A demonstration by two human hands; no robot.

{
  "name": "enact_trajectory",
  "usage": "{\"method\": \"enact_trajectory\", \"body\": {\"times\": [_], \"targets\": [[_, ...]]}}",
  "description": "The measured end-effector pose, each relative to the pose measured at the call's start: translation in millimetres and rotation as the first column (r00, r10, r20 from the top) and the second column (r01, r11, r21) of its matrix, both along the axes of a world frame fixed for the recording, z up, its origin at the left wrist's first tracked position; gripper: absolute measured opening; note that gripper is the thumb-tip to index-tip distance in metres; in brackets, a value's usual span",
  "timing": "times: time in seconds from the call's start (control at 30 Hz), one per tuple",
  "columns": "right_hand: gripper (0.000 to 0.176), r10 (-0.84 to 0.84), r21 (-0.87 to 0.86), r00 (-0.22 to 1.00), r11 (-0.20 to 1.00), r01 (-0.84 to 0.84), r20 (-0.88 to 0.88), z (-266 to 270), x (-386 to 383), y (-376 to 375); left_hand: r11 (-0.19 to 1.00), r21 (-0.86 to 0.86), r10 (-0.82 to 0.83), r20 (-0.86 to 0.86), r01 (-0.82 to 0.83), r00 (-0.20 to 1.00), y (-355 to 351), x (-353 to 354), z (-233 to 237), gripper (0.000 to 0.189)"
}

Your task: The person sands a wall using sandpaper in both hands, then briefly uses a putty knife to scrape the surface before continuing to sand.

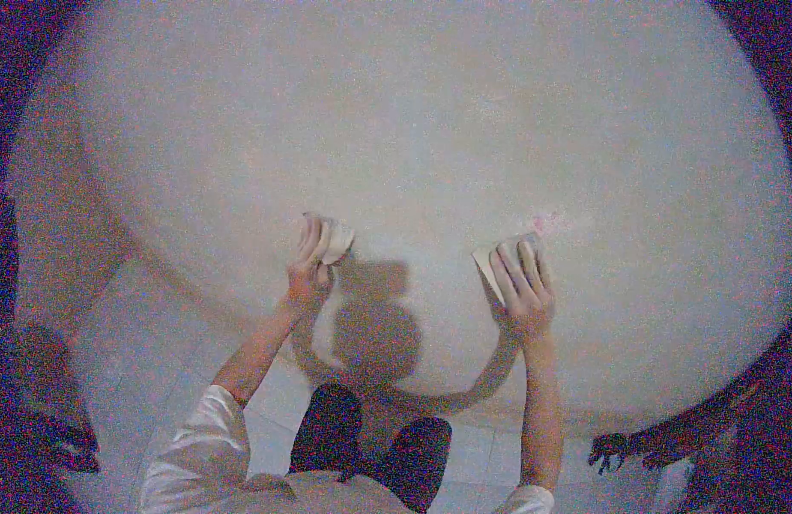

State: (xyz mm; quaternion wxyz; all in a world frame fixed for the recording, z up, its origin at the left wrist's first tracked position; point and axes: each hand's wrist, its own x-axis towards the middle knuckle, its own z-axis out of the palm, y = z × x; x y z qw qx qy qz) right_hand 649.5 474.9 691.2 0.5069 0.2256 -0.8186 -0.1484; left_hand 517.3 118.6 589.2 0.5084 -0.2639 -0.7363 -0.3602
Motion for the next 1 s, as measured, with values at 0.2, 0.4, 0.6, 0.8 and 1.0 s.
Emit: {"method": "enact_trajectory", "body": {"times": [0.2, 0.4, 0.6, 0.8, 1.0], "targets": [[0.035, -0.114, -0.202, 0.982, 0.976, 0.083, -0.148, 17, 12, -39, 0.982, -0.102, -0.169, -0.091, 0.159, 0.982, -13, 0, 32, 0.046], [0.037, -0.061, -0.024, 0.993, 0.998, 0.059, -0.098, 32, 47, -58, 0.974, -0.126, -0.205, -0.121, 0.190, 0.971, -17, 45, 72, 0.043], [0.043, -0.054, -0.239, 0.964, 0.971, -0.011, -0.262, 44, 58, -105, 0.964, -0.030, -0.264, -0.171, 0.263, 0.949, -42, 69, 118, 0.054], [0.041, -0.039, -0.122, 0.998, 0.992, 0.033, -0.050, 53, 87, -174, 0.919, -0.249, -0.344, -0.125, 0.306, 0.931, -78, 98, 122, 0.063], [0.040, -0.010, -0.279, 0.985, 0.960, -0.039, -0.173, 26, 79, -228, 0.969, -0.170, -0.192, -0.048, 0.181, 0.980, -172, 101, 108, 0.068]]}}
